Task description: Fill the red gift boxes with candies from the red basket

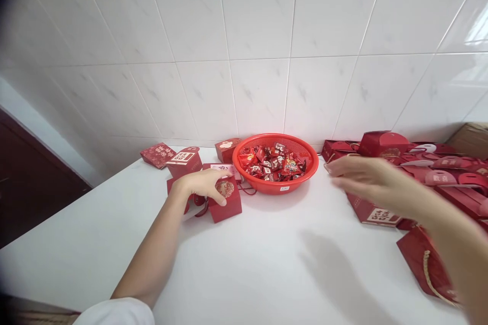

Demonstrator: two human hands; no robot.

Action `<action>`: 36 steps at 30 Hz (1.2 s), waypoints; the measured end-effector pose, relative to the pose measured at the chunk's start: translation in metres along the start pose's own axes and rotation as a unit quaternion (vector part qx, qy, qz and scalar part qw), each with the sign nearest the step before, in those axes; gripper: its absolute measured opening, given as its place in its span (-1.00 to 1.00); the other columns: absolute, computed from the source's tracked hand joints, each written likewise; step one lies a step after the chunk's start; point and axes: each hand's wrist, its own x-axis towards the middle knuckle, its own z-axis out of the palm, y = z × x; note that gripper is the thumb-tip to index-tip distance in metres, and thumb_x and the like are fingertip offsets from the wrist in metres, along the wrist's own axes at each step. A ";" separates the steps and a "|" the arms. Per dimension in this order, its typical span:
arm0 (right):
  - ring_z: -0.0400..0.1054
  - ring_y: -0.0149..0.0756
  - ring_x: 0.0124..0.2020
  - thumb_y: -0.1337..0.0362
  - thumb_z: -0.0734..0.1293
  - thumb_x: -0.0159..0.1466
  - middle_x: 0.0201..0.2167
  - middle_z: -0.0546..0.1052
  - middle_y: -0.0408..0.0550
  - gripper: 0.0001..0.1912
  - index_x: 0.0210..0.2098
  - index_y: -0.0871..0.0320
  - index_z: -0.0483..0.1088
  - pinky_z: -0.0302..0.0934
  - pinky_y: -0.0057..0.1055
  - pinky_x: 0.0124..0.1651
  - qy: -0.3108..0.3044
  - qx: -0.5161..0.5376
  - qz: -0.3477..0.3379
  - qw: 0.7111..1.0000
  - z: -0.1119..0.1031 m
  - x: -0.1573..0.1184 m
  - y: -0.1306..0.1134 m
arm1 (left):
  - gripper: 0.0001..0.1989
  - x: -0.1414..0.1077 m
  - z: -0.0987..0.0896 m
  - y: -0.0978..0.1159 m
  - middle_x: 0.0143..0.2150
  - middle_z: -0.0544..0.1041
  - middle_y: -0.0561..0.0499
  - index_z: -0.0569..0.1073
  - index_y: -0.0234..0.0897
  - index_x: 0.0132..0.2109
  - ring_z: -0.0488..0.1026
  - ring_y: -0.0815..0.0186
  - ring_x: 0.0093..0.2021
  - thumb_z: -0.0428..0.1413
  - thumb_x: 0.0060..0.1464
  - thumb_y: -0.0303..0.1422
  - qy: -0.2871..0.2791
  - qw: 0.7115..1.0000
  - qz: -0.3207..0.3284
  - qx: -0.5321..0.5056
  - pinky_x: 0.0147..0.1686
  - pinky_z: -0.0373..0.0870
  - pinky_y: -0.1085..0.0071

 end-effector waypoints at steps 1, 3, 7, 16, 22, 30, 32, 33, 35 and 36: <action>0.51 -0.10 -0.12 -0.20 0.31 0.23 -0.12 0.57 0.10 -0.47 -0.07 0.09 0.50 0.46 -0.23 -0.07 -0.073 0.056 -0.006 0.996 0.023 0.011 -0.012 | -0.02 -0.003 0.001 0.003 0.33 0.33 -0.15 0.22 -0.09 0.35 0.41 -0.06 0.18 0.33 -0.24 -0.07 -0.002 1.000 0.020 -0.005 -0.10 0.44 0.29; 0.53 -0.17 -0.22 -0.20 0.26 0.27 -0.18 0.57 0.11 -0.42 -0.03 0.16 0.44 0.46 -0.26 -0.15 -0.220 0.151 0.000 0.964 0.071 0.028 -0.034 | -0.07 -0.009 0.002 0.012 0.23 0.43 -0.15 0.24 -0.10 0.34 0.48 0.00 0.09 0.32 -0.21 -0.13 -0.007 0.998 0.067 -0.017 -0.19 0.44 0.35; 0.49 -0.35 -0.43 -0.19 0.19 0.34 -0.24 0.51 0.01 -0.41 0.10 0.14 0.29 0.38 -0.45 -0.42 -0.347 0.185 0.095 0.914 0.150 0.047 -0.056 | -0.09 -0.007 0.009 0.027 0.13 0.50 -0.15 0.27 -0.18 0.31 0.50 0.07 0.05 0.35 -0.20 -0.15 -0.051 0.990 0.129 -0.015 -0.11 0.43 0.35; 0.47 -0.22 -0.12 -0.25 0.26 0.27 -0.11 0.55 0.01 -0.38 0.04 0.12 0.39 0.40 -0.34 -0.14 -0.374 0.320 0.036 0.870 0.188 0.060 -0.041 | -0.10 0.024 0.020 0.025 0.10 0.53 -0.09 0.36 -0.13 0.26 0.49 0.09 0.04 0.41 -0.27 -0.08 -0.198 0.960 0.189 -0.067 0.00 0.40 0.29; 0.46 -0.32 -0.33 -0.37 0.16 0.23 -0.19 0.53 0.05 -0.23 -0.08 0.24 0.40 0.34 -0.43 -0.32 -0.351 0.284 0.023 0.892 0.177 0.061 -0.037 | -0.30 0.008 0.013 0.029 0.07 0.54 -0.05 0.43 -0.22 0.19 0.48 0.16 -0.04 0.34 -0.17 -0.36 -0.056 0.967 0.234 -0.083 -0.16 0.38 0.38; 0.34 -0.37 -0.42 -0.32 0.07 0.32 -0.43 0.40 -0.09 -0.30 -0.22 0.21 0.40 0.30 -0.43 -0.38 -0.248 0.260 -0.091 0.929 0.121 0.050 -0.049 | -0.84 -0.026 0.007 0.051 -0.29 0.58 0.04 0.57 -0.26 -0.29 0.47 0.33 -0.27 0.16 -0.01 -0.56 0.060 0.912 0.372 -0.162 -0.25 0.38 0.45; 0.27 -0.40 -0.47 -0.26 0.06 0.36 -0.50 0.35 -0.13 -0.34 -0.21 0.21 0.43 0.22 -0.46 -0.43 -0.234 0.221 -0.100 0.941 0.109 0.046 -0.051 | -0.81 -0.025 0.011 0.056 -0.34 0.54 0.05 0.54 -0.27 -0.34 0.45 0.36 -0.31 0.12 -0.04 -0.63 0.038 0.903 0.397 -0.159 -0.29 0.36 0.48; 0.24 -0.40 -0.47 -0.21 0.08 0.38 -0.50 0.35 -0.14 -0.39 -0.20 0.20 0.45 0.18 -0.47 -0.44 -0.226 0.195 -0.104 0.949 0.106 0.043 -0.052 | -0.78 -0.024 0.014 0.058 -0.36 0.52 0.06 0.51 -0.27 -0.37 0.43 0.38 -0.33 0.09 -0.06 -0.66 0.035 0.901 0.404 -0.153 -0.32 0.35 0.49; 0.22 -0.41 -0.45 -0.12 0.12 0.41 -0.46 0.38 -0.14 -0.49 -0.18 0.16 0.46 0.13 -0.47 -0.42 -0.212 0.144 -0.113 0.960 0.102 0.039 -0.053 | -0.76 -0.022 0.019 0.063 -0.40 0.47 0.08 0.46 -0.28 -0.42 0.40 0.39 -0.37 0.06 -0.10 -0.71 0.043 0.900 0.412 -0.134 -0.35 0.32 0.50; 0.21 -0.41 -0.45 -0.08 0.12 0.42 -0.44 0.40 -0.13 -0.53 -0.18 0.15 0.46 0.11 -0.47 -0.41 -0.207 0.120 -0.119 0.964 0.103 0.037 -0.054 | -0.76 -0.021 0.022 0.065 -0.41 0.45 0.09 0.43 -0.28 -0.43 0.38 0.40 -0.37 0.05 -0.11 -0.72 0.045 0.901 0.413 -0.123 -0.36 0.30 0.51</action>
